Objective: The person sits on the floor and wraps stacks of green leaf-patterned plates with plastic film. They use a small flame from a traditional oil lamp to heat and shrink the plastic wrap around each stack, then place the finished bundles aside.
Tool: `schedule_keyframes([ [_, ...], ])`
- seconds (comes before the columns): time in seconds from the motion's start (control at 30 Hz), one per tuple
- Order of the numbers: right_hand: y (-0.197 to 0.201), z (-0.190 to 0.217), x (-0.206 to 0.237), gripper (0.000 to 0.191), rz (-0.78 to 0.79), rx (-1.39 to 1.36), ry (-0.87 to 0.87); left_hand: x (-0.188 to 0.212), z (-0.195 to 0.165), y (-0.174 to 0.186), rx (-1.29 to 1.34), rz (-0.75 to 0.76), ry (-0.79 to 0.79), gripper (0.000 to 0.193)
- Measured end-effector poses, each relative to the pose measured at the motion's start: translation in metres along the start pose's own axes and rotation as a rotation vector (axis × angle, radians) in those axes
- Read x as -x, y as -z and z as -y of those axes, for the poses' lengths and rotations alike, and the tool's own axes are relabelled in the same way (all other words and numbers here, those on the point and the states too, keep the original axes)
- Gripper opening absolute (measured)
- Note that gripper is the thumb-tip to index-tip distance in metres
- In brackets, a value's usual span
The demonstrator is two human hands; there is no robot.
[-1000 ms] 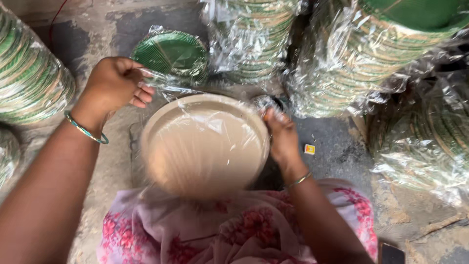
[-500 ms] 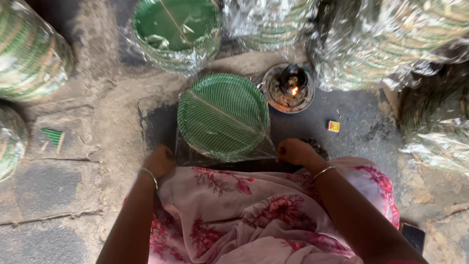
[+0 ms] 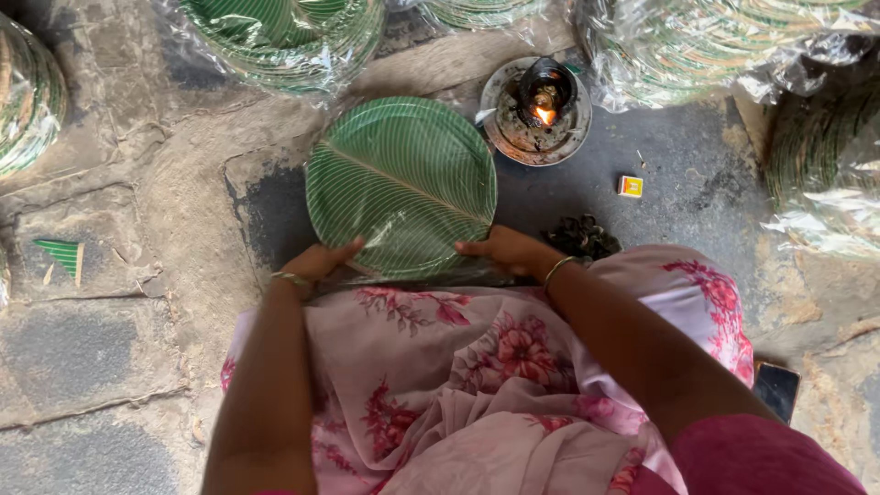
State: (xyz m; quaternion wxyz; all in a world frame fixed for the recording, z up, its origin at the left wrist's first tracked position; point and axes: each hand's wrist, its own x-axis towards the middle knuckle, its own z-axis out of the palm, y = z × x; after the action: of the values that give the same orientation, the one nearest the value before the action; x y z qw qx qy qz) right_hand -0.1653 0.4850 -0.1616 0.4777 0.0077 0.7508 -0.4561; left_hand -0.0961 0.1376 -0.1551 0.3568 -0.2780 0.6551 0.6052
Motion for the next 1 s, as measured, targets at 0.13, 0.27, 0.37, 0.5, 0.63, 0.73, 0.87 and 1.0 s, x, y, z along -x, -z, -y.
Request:
schedule_keyframes([
  [0.13, 0.030, 0.005, 0.021, 0.051, 0.207, -0.408, 0.056, 0.022, 0.009, 0.007, 0.107, 0.196, -0.206, 0.043],
  [0.27, 0.044, 0.011, 0.045, 0.041, 0.080, -0.342, 0.071, 0.039, 0.007, -0.004, 0.205, 0.134, -0.305, 0.043],
  [0.37, 0.040, 0.010, 0.054, 0.034, 0.027, -0.501, 0.085, 0.048, 0.003, -0.010, 0.340, 0.124, -0.277, 0.041],
  [0.5, 0.035, 0.006, 0.060, 0.027, -0.139, -0.403, 0.053, 0.054, 0.000, -0.018, 0.119, 0.059, -0.309, 0.040],
  [0.63, 0.031, 0.012, 0.070, 0.021, -0.151, -0.333, 0.034, 0.057, -0.002, -0.040, 0.020, 0.015, -0.319, 0.032],
  [0.73, 0.023, 0.033, 0.098, 0.026, -0.316, 0.130, 0.054, 0.087, -0.008, -0.067, -0.642, -0.437, -0.489, 0.019],
  [0.87, 0.030, 0.054, 0.174, 0.040, -0.540, 1.086, 0.261, 0.187, -0.032, -0.096, -1.468, -1.026, -0.771, 0.012],
  [1.0, 0.105, 0.059, 0.260, 0.034, -0.631, 1.117, 0.773, 0.317, -0.074, -0.072, -1.764, -1.211, -1.262, 0.008],
])
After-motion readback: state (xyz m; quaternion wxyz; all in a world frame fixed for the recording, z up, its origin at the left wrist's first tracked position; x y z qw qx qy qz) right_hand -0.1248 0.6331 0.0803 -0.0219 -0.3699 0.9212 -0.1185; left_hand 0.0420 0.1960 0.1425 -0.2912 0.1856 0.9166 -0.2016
